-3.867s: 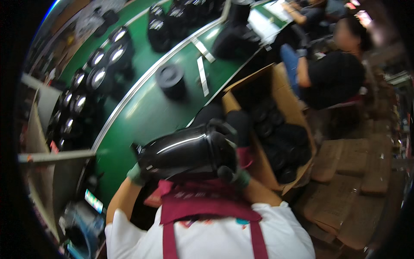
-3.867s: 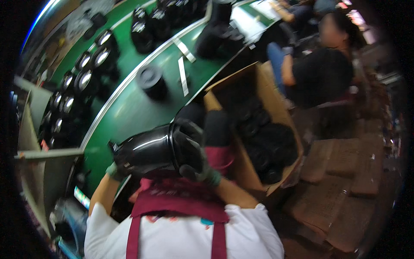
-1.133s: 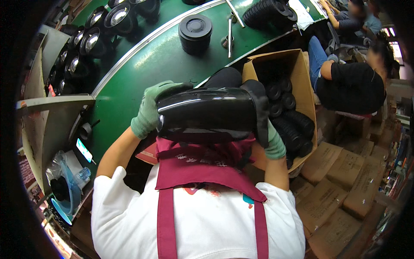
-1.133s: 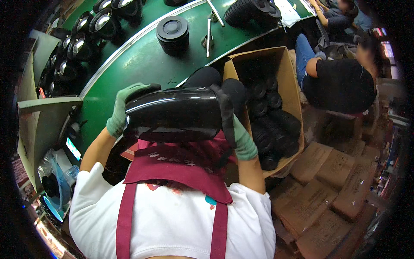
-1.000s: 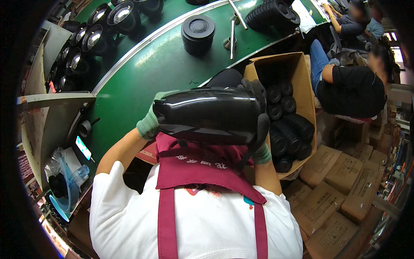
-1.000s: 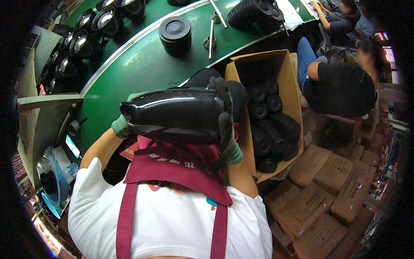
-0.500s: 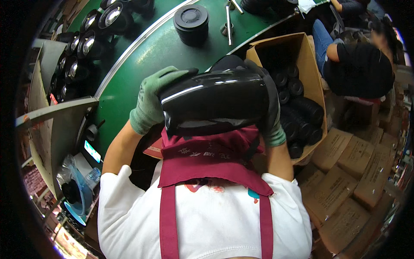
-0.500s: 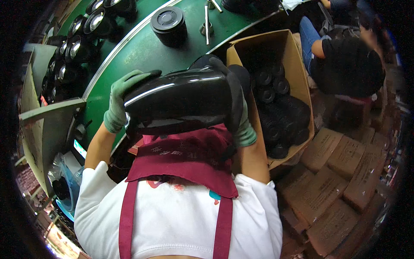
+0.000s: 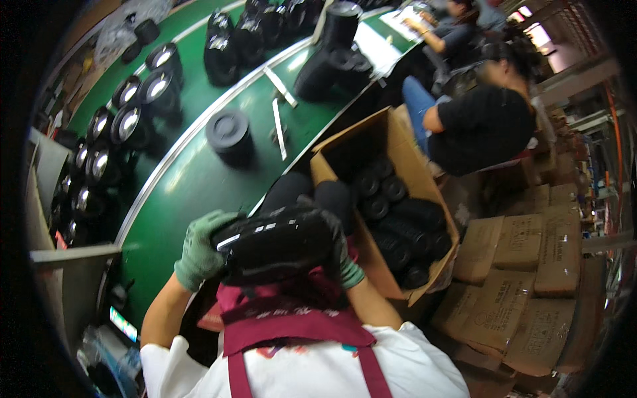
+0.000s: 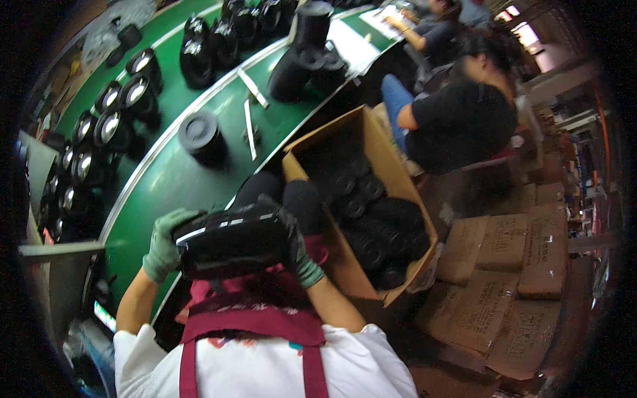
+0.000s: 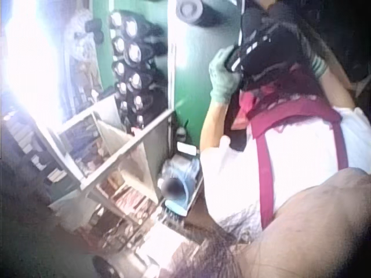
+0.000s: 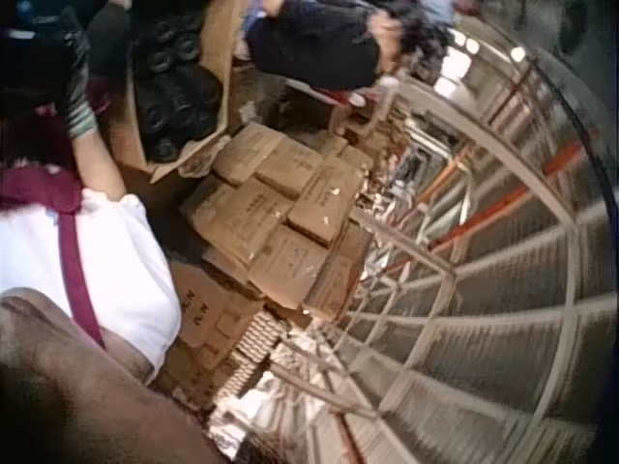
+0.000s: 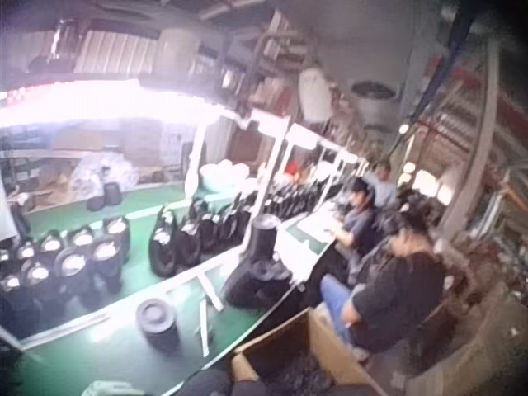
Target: The person repeatedly picks up black kettles from a conveyor belt, inserts a cylindrical metal component into the base, and places the assembled kettles into a cardboard box. The process is repeated for multiple units throughout the clip.
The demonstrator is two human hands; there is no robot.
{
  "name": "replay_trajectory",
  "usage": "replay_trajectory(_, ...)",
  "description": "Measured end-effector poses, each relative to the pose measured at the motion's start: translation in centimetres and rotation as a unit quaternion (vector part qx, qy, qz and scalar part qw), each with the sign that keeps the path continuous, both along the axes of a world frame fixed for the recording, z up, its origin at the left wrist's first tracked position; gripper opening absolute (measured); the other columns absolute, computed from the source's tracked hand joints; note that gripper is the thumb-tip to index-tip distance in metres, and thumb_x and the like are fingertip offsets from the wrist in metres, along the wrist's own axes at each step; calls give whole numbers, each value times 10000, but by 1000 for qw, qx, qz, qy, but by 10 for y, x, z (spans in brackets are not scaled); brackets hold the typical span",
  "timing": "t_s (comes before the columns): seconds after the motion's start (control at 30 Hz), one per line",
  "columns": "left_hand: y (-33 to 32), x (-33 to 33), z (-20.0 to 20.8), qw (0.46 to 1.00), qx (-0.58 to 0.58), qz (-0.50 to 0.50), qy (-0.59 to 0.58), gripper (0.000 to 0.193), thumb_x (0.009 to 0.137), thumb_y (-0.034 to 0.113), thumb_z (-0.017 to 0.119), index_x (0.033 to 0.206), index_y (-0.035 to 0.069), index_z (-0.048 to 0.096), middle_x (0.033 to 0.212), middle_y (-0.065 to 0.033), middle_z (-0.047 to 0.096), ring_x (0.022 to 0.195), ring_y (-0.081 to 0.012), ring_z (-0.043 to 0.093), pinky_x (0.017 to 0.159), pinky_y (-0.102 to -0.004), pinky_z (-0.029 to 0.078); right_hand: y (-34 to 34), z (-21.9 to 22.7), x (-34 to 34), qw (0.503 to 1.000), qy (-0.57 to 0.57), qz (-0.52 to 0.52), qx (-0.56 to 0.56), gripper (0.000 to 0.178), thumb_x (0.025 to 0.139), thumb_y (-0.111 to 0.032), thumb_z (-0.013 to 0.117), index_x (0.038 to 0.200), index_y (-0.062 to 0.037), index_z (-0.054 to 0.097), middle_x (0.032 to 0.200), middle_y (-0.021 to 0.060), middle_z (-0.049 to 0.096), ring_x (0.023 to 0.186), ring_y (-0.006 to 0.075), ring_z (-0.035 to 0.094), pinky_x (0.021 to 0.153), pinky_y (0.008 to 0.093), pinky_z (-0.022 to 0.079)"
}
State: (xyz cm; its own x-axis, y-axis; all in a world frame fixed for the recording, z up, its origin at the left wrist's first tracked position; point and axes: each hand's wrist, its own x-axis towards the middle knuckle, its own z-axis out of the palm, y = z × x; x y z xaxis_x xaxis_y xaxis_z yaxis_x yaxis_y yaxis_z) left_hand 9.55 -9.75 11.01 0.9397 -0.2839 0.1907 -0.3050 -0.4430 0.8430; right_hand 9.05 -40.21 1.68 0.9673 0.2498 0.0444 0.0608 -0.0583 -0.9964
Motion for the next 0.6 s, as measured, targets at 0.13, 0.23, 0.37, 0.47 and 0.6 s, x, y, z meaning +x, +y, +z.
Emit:
replay_trajectory(0.13, -19, 23, 32, 997, 34, -6, 64, 459, 696, 120, 739, 1134, -3, 673, 971, -186, 682, 927, -338, 678, 847, -358, 517, -8, -9, 0, 989, 66, 27, 134, 519, 1040, -339, 393, 1474, -55, 403, 1514, 124, 400, 1375, 245, 401, 1151, 377, 309)
replay_trajectory(0.23, -29, 30, 41, 992, -42, -50, 110, 698, 715, 111, 760, 1356, -32, 522, 1271, -170, 633, 1159, -215, 618, 1016, -347, 458, -11, -5, -2, 997, 22, -62, 29, 495, 1002, -318, 475, 1411, -39, 463, 1387, 135, 520, 1272, 279, 491, 1086, 393, 375)
replay_trajectory(0.37, -56, 17, 52, 978, -183, -70, 71, 816, 818, 142, 791, 1485, -10, 346, 1396, -174, 494, 1288, -236, 492, 1092, -362, 389, -10, 10, -2, 997, -20, -76, 7, 489, 963, -321, 528, 1369, -49, 506, 1339, 137, 552, 1245, 291, 517, 1072, 404, 397)
replay_trajectory(0.47, -65, -1, 62, 981, -86, -15, -175, 860, 680, 229, 857, 1412, 27, 453, 1324, -183, 513, 1217, -353, 505, 1072, -423, 375, -5, 18, -3, 996, -29, -77, 37, 485, 933, -324, 567, 1337, -57, 538, 1304, 138, 576, 1225, 300, 536, 1062, 411, 414)
replay_trajectory(0.6, -74, -21, 62, 942, 122, -23, -312, 635, 615, 522, 813, 1077, 99, 712, 1278, -126, 585, 1218, -355, 515, 1034, -540, 374, -5, 25, 0, 994, -61, -79, 43, 480, 894, -328, 620, 1295, -67, 581, 1257, 140, 608, 1198, 312, 561, 1049, 422, 437)
